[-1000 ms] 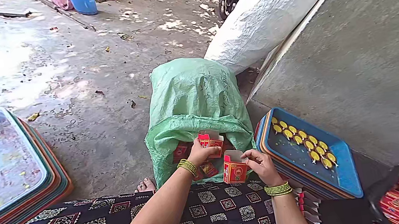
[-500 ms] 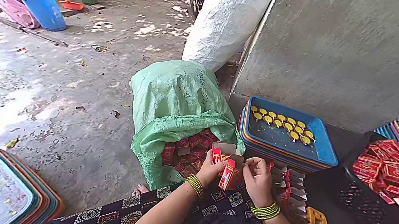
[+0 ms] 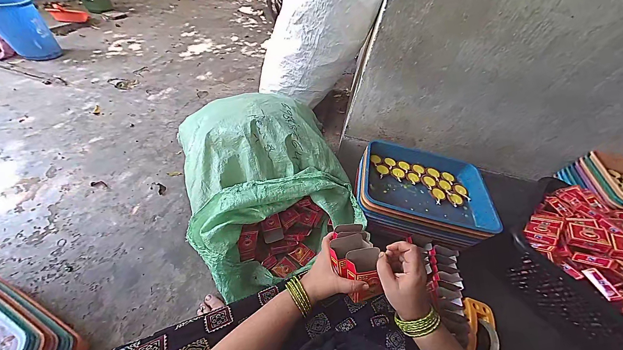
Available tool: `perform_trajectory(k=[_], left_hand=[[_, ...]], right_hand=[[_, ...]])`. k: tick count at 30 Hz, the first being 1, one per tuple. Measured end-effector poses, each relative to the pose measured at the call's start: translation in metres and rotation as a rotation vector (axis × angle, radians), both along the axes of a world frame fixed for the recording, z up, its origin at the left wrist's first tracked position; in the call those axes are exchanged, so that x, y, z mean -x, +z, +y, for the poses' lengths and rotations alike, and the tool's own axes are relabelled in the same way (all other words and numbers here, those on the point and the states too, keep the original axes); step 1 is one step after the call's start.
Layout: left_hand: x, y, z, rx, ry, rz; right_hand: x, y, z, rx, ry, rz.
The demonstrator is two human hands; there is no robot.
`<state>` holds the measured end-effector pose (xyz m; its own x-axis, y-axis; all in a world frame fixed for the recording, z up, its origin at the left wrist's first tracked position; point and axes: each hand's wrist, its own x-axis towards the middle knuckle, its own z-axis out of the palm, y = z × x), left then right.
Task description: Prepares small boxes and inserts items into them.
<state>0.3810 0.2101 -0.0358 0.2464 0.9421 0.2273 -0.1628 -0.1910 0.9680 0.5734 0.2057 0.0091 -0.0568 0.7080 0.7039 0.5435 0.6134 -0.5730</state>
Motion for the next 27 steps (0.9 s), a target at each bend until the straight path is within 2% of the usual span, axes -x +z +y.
perform_trajectory(k=[3, 6, 9, 12, 16, 18, 20, 23, 25, 27], left_hand=[[-0.008, 0.004, -0.007, -0.102, -0.054, -0.019], [-0.017, -0.003, -0.010, -0.217, -0.072, 0.194], [-0.014, -0.001, -0.011, -0.213, -0.066, 0.450], [-0.019, 0.002, -0.015, -0.207, -0.112, 0.348], [-0.022, -0.009, -0.022, -0.279, -0.068, 0.372], [-0.021, -0.009, -0.023, -0.297, -0.028, 0.475], [-0.024, -0.011, -0.025, -0.340, -0.017, 0.528], [-0.028, -0.009, -0.023, -0.315, -0.086, 0.343], [-0.029, -0.010, -0.023, -0.310, -0.104, 0.248], [-0.027, -0.016, -0.024, -0.329, -0.058, 0.294]], right_hand=[[-0.015, -0.011, -0.003, 0.278, 0.259, 0.251], [-0.026, -0.019, -0.011, 0.505, 0.482, 0.368], [-0.032, -0.032, -0.022, 0.484, 0.451, 0.353], [-0.029, -0.037, -0.031, 0.431, 0.432, 0.356], [-0.028, -0.030, -0.030, 0.527, 0.637, 0.373], [-0.028, -0.030, -0.030, 0.523, 0.608, 0.374], [-0.024, -0.034, -0.032, 0.472, 0.486, 0.409], [-0.020, -0.034, -0.033, 0.436, 0.390, 0.513], [-0.018, -0.033, -0.036, 0.452, 0.471, 0.594], [-0.018, -0.036, -0.037, 0.482, 0.613, 0.593]])
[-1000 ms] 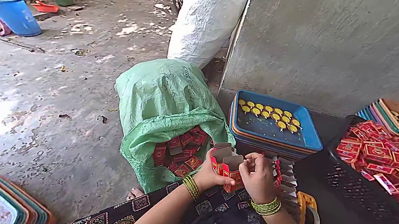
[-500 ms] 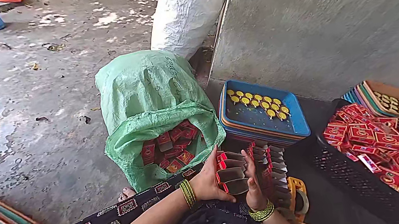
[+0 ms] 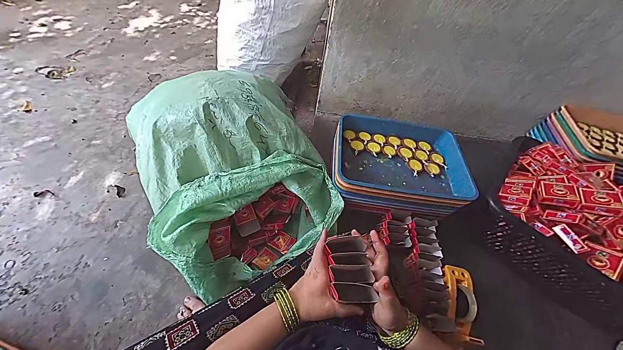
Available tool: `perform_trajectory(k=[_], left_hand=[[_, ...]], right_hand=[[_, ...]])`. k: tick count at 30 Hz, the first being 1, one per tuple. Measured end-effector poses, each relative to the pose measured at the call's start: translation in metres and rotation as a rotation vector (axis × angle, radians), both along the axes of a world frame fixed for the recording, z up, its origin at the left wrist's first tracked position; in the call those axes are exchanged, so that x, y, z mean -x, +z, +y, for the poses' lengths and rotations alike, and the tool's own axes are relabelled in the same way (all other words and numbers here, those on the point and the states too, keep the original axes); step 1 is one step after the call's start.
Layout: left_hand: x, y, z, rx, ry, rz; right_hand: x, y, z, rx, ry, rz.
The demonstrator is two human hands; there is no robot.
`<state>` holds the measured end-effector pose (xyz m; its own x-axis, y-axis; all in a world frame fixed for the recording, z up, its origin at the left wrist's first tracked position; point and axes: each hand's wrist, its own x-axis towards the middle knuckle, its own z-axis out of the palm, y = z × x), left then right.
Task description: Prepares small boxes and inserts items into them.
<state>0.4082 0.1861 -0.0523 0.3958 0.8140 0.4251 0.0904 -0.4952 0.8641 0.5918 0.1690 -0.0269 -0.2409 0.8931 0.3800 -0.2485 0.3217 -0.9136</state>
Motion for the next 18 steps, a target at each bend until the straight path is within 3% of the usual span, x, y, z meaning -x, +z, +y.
perform_trajectory(k=[4, 6, 8, 11, 15, 18], left_hand=[[0.003, -0.002, 0.005, 0.020, 0.070, 0.006], [0.005, -0.001, 0.007, 0.027, 0.057, -0.013], [0.006, 0.000, 0.009, 0.023, 0.041, -0.028], [0.008, 0.000, 0.014, 0.018, 0.030, 0.014], [0.008, -0.001, 0.018, -0.071, 0.026, 0.066], [0.007, -0.001, 0.020, -0.108, 0.012, 0.070]], right_hand=[[-0.016, 0.012, 0.015, 0.036, 0.122, -0.124], [-0.041, 0.028, 0.047, 0.003, -0.066, -0.360], [-0.073, 0.048, 0.096, 0.049, -0.432, -0.572], [-0.138, 0.069, 0.183, 0.243, -0.809, -1.012], [-0.195, 0.059, 0.273, 0.596, -0.822, -1.470], [-0.207, 0.041, 0.306, 0.731, -0.827, -1.489]])
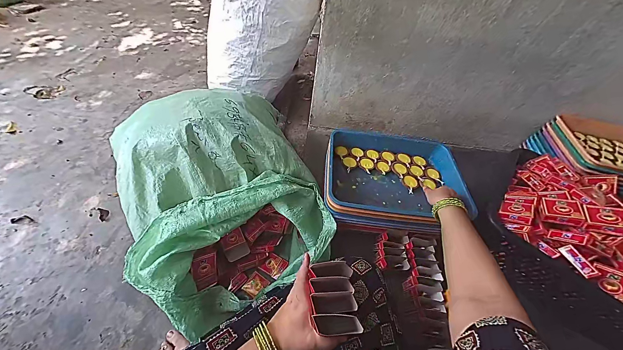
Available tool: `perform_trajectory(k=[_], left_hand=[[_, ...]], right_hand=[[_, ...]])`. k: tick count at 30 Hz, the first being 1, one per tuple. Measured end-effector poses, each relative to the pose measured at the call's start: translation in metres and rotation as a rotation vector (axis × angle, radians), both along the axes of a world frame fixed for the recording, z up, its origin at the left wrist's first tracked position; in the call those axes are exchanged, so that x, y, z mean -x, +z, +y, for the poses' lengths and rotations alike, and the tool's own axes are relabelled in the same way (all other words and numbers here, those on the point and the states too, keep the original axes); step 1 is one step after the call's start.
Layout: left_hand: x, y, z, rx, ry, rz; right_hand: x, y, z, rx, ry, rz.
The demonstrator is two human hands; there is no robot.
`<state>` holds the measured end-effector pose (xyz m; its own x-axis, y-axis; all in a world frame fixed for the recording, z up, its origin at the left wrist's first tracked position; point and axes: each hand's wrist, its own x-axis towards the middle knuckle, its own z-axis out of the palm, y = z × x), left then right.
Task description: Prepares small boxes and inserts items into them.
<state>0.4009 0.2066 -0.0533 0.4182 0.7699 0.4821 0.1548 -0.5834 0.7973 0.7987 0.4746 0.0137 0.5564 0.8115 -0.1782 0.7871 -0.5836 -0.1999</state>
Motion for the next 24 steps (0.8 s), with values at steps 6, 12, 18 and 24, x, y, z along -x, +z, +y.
perform_trajectory(k=[6, 12, 18, 24], left_hand=[[0.003, -0.005, 0.000, 0.011, 0.024, 0.034], [0.003, -0.007, -0.001, 0.015, 0.041, 0.050], [0.003, -0.008, -0.002, 0.069, 0.035, 0.038], [0.002, -0.010, -0.002, 0.002, 0.022, 0.041]], right_hand=[[-0.001, -0.009, 0.017, -0.119, -0.131, 0.097], [0.009, 0.012, -0.015, -0.358, -0.101, 0.098], [0.073, 0.038, -0.112, -0.903, 0.636, 0.321], [0.153, 0.056, -0.217, -1.025, 1.270, 0.368]])
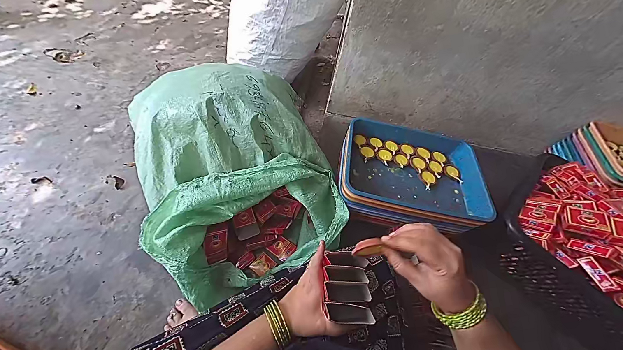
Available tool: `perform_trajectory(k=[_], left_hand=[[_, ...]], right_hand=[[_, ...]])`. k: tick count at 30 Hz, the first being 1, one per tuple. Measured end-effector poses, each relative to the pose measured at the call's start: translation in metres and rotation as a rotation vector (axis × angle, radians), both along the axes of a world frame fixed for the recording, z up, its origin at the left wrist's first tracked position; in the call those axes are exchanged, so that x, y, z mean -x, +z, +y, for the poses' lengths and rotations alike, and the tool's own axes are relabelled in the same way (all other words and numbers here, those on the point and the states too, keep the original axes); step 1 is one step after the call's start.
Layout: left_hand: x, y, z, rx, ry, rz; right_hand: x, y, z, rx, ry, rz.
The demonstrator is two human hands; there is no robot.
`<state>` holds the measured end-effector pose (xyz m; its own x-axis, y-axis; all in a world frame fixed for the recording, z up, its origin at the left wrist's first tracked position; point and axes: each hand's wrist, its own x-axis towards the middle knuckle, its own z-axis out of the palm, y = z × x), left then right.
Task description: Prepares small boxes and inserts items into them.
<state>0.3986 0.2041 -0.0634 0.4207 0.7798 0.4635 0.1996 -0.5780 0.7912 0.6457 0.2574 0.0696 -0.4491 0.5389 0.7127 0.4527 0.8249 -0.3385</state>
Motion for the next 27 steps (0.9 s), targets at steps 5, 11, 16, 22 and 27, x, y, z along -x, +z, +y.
perform_trajectory(k=[5, 11, 16, 22, 27], left_hand=[[0.001, 0.000, -0.003, -0.015, 0.023, 0.001], [0.001, 0.000, -0.003, 0.058, 0.017, -0.012], [0.001, 0.003, -0.002, 0.087, 0.017, -0.024], [0.000, 0.000, 0.002, 0.087, 0.027, -0.024], [0.000, 0.003, 0.002, 0.101, 0.022, -0.012]], right_hand=[[0.021, -0.006, -0.012, -0.054, 0.057, -0.306], [-0.016, 0.000, 0.058, 0.191, -0.364, -0.200], [-0.091, -0.026, 0.194, 0.816, -1.077, -0.418], [-0.122, -0.070, 0.252, 0.968, -1.200, -0.336], [-0.116, -0.058, 0.236, 0.907, -1.186, -0.191]])
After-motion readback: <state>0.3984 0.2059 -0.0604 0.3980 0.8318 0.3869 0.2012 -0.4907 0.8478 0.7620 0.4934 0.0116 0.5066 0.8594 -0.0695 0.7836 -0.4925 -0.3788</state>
